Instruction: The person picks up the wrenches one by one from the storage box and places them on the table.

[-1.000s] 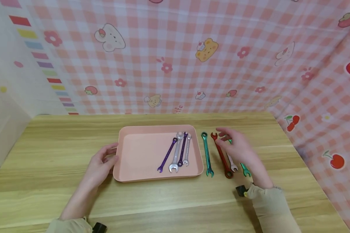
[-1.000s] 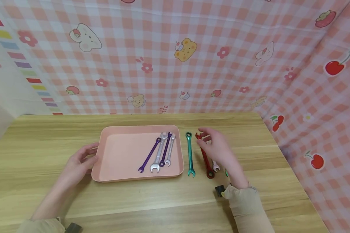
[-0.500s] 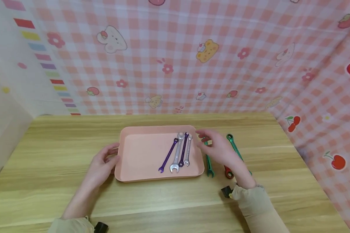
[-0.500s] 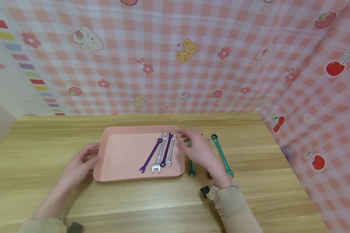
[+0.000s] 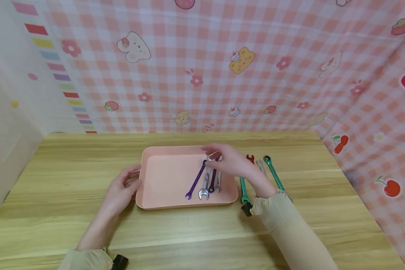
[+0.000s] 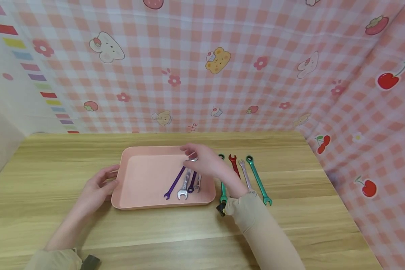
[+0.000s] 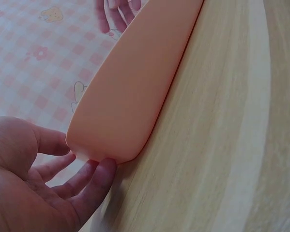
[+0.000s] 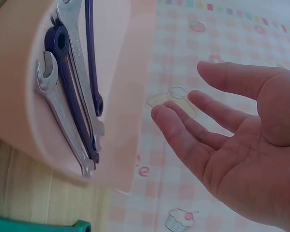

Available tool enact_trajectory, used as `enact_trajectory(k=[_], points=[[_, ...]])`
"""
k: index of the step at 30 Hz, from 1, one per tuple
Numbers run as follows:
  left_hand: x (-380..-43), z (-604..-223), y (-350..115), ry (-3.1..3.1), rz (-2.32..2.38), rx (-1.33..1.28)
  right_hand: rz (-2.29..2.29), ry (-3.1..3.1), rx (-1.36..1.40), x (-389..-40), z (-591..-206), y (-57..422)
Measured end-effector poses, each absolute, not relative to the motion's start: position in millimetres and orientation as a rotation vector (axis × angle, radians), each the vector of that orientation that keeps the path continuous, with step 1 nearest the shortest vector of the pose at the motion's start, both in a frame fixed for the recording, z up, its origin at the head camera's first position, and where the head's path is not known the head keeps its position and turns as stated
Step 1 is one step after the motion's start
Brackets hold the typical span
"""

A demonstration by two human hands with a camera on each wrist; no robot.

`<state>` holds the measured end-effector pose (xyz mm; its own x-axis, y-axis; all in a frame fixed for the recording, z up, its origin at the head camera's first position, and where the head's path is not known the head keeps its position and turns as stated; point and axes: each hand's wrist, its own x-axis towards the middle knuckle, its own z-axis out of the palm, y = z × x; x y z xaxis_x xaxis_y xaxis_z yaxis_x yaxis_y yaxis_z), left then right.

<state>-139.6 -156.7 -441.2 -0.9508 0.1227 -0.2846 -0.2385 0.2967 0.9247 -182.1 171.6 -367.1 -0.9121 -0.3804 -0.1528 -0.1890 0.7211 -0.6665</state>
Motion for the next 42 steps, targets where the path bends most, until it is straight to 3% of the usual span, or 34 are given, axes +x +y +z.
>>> enact_trajectory(k=[13, 31, 42], points=[[-140, -441, -156, 2.267, 1.693, -0.103, -0.739, 2.578, -0.366, -212, -377, 151], [-138, -438, -156, 2.256, 1.707, -0.123, -0.508, 2.58, -0.37, -220, -384, 133], [-140, -440, -157, 2.257, 1.705, -0.113, -0.779, 2.413, -0.467, -225, -390, 113]])
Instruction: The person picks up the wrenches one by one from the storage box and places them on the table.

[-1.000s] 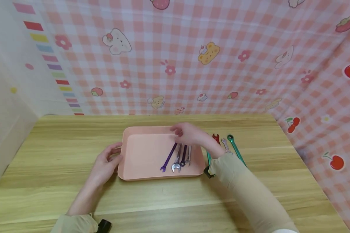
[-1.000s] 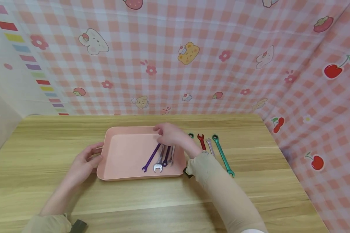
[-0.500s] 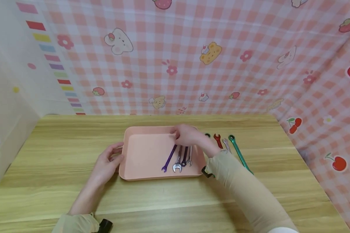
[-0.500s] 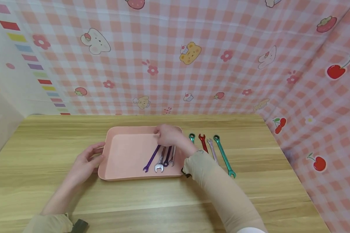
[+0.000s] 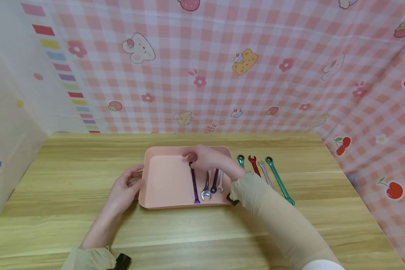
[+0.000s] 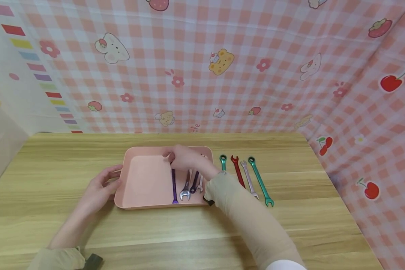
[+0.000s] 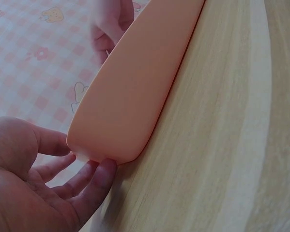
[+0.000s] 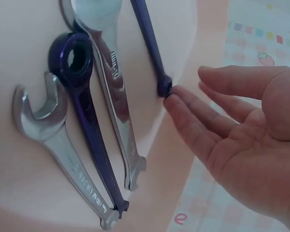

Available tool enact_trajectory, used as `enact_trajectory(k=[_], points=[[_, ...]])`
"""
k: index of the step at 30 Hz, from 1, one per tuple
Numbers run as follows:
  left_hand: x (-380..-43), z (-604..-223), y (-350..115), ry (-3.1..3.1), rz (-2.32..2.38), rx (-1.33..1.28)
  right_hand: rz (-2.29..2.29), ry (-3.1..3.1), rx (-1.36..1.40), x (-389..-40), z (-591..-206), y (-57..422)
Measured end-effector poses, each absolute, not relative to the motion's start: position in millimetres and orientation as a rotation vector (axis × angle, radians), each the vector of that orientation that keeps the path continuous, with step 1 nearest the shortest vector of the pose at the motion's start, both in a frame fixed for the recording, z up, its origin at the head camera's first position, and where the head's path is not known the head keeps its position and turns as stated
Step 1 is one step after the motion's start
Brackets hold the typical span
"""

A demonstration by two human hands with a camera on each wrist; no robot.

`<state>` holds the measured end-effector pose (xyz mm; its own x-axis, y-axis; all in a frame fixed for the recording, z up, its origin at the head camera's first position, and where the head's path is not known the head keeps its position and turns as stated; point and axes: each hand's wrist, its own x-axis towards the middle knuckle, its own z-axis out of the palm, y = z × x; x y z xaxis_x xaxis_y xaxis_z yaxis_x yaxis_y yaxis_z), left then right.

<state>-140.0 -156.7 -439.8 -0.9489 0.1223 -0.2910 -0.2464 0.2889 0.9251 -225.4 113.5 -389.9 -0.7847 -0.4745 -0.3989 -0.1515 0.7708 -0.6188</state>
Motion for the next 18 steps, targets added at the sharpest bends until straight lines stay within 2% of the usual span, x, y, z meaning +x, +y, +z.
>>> enact_trajectory(k=[6, 18], points=[[-139.8, -439.7, -155.8, 2.255, 1.702, -0.119, -0.86, 2.365, -0.514, -231.8, -395.5, 113.0], [-139.2, -439.3, -156.3, 2.244, 1.713, -0.136, -0.743, 2.473, -0.52, -230.6, -397.5, 111.8]])
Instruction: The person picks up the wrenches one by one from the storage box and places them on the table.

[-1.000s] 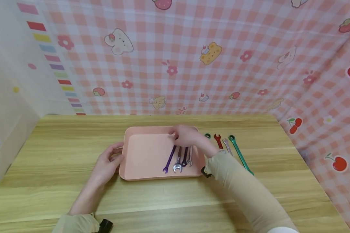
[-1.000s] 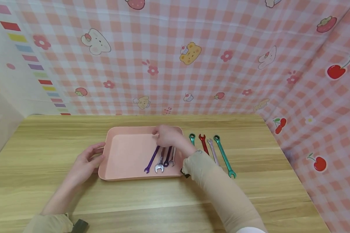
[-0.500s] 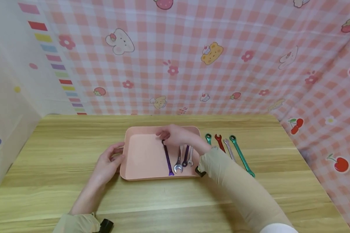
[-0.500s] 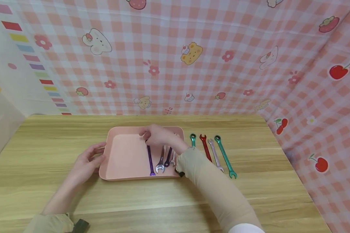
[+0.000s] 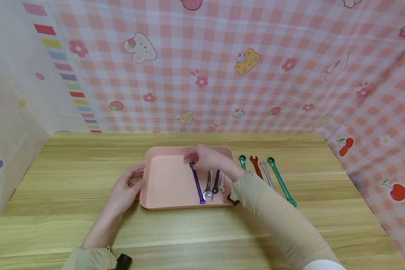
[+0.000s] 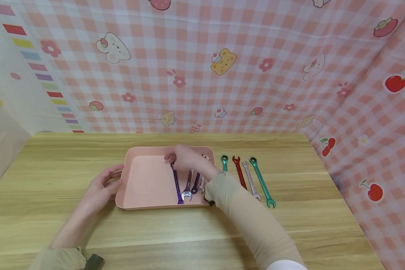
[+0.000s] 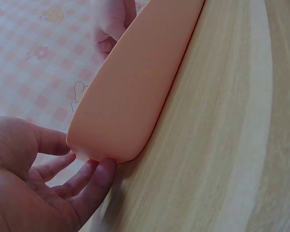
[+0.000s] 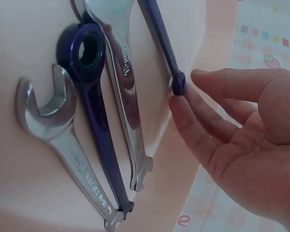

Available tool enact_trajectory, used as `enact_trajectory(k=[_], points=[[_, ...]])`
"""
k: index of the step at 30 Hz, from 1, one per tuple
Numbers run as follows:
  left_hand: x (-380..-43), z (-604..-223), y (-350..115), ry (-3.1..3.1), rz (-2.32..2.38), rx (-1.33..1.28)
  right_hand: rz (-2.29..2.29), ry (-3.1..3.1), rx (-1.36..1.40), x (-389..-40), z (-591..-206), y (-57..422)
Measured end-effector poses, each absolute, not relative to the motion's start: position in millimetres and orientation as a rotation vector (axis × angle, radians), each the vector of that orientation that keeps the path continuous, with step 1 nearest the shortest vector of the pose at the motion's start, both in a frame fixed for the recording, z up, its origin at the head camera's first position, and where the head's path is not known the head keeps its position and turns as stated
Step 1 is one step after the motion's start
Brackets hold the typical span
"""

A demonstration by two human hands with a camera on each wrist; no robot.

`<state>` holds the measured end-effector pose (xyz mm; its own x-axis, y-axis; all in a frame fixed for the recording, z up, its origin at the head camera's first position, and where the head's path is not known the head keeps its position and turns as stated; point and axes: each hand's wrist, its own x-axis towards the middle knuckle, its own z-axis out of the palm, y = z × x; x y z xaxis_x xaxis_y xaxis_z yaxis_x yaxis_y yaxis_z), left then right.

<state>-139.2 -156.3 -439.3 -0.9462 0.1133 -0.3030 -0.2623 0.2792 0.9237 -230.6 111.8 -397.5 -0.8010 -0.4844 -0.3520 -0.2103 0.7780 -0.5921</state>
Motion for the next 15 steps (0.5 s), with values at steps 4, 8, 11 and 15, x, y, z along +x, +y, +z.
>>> enact_trajectory(k=[4, 8, 11, 15], points=[[-139, -439, -156, 2.239, 1.718, -0.135, -0.795, 2.449, -0.475, -233, -397, 114], [-139, -439, -156, 2.237, 1.725, -0.132, -0.955, 2.358, -0.382, -235, -395, 120], [-139, -439, -156, 2.238, 1.723, -0.132, -1.075, 2.272, -0.323, -238, -396, 124], [-139, -439, -156, 2.246, 1.715, -0.135, -1.156, 2.203, -0.299, -239, -396, 127]])
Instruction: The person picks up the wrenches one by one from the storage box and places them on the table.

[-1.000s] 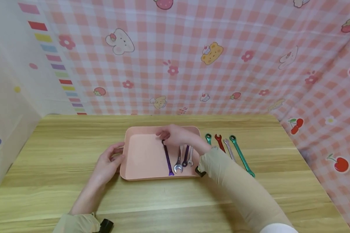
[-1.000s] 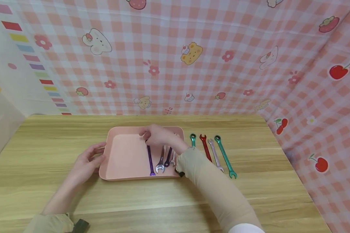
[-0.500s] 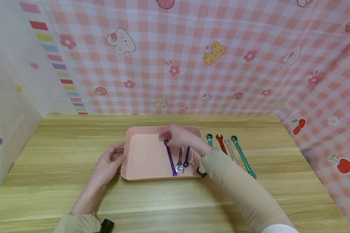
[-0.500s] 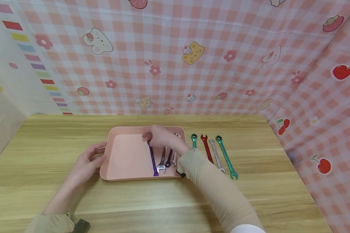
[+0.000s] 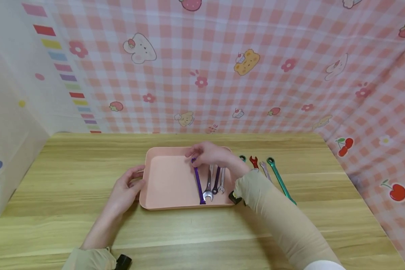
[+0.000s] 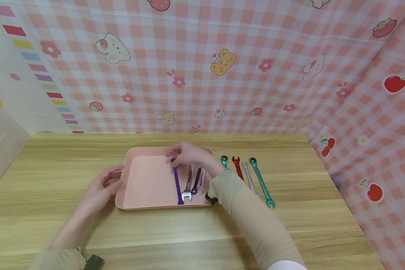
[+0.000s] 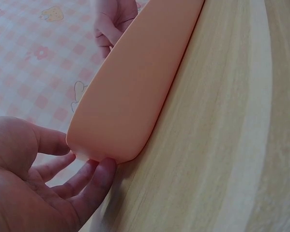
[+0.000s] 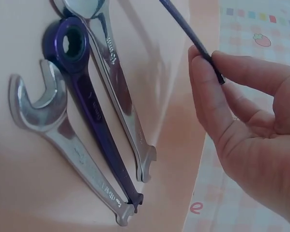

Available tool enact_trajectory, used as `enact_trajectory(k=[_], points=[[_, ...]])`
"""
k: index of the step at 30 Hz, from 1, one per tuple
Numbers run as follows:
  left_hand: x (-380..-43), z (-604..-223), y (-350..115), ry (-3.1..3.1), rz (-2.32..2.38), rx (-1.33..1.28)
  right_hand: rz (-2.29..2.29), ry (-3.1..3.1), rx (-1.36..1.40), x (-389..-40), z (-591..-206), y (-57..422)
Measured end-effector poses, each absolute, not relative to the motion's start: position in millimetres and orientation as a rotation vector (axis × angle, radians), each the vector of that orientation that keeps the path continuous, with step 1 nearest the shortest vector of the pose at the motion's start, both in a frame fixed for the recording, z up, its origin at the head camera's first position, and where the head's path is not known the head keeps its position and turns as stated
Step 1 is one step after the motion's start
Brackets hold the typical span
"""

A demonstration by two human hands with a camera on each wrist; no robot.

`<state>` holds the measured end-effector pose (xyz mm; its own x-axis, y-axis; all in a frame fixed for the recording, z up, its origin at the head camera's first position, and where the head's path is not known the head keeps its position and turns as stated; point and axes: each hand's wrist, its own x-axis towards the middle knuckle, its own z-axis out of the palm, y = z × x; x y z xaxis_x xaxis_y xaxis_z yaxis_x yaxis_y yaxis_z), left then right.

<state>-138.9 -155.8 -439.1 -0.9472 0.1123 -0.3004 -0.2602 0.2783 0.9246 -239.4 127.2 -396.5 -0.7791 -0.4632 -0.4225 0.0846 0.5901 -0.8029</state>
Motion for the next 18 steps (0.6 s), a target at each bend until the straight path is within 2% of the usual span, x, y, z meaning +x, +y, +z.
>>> enact_trajectory(k=[18], points=[[-140, -441, -158, 2.254, 1.711, -0.113, -1.395, 2.132, -0.18, -228, -386, 137]])
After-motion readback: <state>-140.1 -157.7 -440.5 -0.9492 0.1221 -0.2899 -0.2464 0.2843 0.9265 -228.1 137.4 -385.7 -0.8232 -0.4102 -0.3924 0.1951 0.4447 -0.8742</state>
